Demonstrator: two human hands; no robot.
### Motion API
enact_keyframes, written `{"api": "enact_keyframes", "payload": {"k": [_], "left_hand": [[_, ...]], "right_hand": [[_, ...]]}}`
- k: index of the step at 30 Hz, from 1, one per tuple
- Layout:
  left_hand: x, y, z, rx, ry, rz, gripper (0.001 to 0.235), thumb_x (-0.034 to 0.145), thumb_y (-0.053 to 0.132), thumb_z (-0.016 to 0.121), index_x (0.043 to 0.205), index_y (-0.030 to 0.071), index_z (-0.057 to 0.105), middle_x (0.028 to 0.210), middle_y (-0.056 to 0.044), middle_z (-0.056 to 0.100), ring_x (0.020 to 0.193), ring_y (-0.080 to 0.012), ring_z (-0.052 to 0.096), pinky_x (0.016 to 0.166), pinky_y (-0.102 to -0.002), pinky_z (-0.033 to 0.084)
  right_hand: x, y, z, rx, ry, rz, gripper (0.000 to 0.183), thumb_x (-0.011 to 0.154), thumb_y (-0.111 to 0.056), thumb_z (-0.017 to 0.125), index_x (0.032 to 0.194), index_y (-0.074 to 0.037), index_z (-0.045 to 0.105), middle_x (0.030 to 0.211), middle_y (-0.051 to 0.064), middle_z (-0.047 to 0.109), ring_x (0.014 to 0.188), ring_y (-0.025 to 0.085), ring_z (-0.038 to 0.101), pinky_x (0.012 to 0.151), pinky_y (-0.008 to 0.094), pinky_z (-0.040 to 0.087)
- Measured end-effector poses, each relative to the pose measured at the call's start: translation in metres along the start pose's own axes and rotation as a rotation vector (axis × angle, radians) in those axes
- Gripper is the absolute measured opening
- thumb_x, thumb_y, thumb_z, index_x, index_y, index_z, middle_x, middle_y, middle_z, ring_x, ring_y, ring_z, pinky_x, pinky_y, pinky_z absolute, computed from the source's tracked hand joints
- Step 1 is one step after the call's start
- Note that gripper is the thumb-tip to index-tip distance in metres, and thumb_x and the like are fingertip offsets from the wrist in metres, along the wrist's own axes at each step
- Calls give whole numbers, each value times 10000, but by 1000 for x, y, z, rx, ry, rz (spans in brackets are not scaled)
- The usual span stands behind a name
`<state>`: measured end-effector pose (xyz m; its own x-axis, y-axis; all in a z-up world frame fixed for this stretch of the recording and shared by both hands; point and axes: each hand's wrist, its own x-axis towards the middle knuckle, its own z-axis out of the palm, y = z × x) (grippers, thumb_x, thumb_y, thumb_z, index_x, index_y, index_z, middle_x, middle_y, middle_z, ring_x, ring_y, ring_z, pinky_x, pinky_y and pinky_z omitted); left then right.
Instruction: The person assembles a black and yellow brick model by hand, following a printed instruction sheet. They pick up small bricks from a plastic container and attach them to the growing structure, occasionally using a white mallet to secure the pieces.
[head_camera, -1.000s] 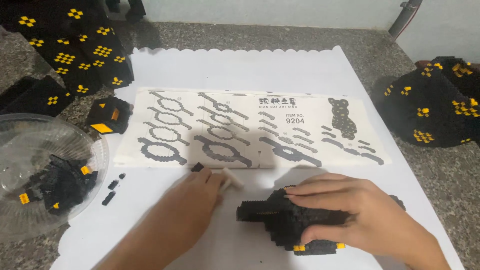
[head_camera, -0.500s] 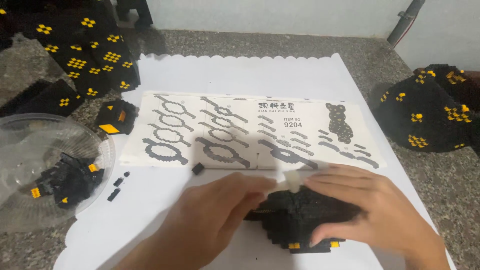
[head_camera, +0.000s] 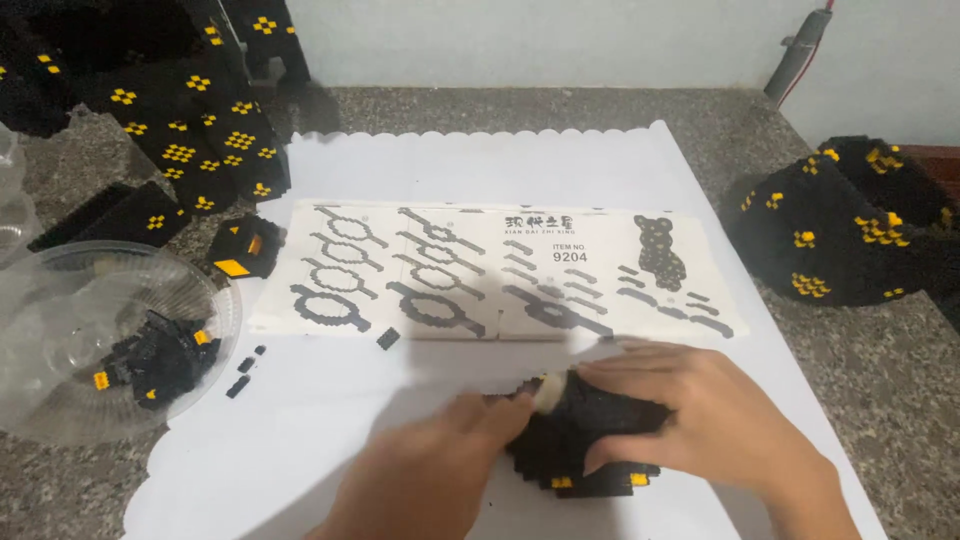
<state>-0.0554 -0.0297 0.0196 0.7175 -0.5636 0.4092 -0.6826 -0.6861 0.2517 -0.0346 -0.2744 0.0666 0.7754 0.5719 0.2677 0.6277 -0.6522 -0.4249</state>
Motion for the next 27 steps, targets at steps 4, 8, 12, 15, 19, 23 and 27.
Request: {"api": "enact_keyframes", "payload": {"k": [4,8,12,15,19,23,27], "left_hand": [[2,4,-9,-180,174,64,341,882,128,532,1218,162,572,961,-4,607,820,-157,659,618,-307,532],[-3,6,-16,-205,17,-117,485,802,62,497,1251,238,541,918,-29,597,716,-283,611,550,-418,519],[-11,-8,7,-162,71,-103,390,825,110,546,1195,219,604,936,-51,650,710,-323,650,576,-458,529],[-8,8,-26,-214,308,-23,329,921,121,482,1241,167,541,919,13,589,693,-155,544,421,-295,492],[-17,-3,-3,36,-27,-239,503,759,155,534,1220,353,565,839,34,615,694,-299,651,441,-506,523],[-20,-5,-5,111,56,-144,566,775,196,509,1327,321,476,943,8,566,718,-219,615,448,-411,506],[-30,-13,-2,170,161,-119,526,838,237,534,1342,359,447,927,76,555,783,-36,605,419,-308,542]], "right_hand": [[-3,6,1,-18,-36,-7,526,645,-442,812,1030,-106,688,1043,66,742,940,250,696,807,339,504],[-6,5,2,-34,-21,60,515,606,-454,820,999,-139,716,986,27,762,912,217,696,756,325,514],[-4,4,1,-34,-41,81,544,610,-488,821,1028,-158,710,999,1,765,889,209,692,727,327,513],[-9,13,7,-54,-30,59,602,608,-504,827,1066,-132,709,1052,48,746,988,240,675,831,353,494],[-6,8,3,-38,-32,95,545,599,-482,825,1013,-143,725,1001,18,767,927,204,696,765,323,511],[-6,9,4,-27,-26,99,556,593,-487,834,1016,-143,725,995,24,768,941,205,698,781,312,509],[-7,10,5,-23,-21,86,580,597,-508,836,1036,-146,720,1042,19,758,950,194,707,808,306,505]]}}
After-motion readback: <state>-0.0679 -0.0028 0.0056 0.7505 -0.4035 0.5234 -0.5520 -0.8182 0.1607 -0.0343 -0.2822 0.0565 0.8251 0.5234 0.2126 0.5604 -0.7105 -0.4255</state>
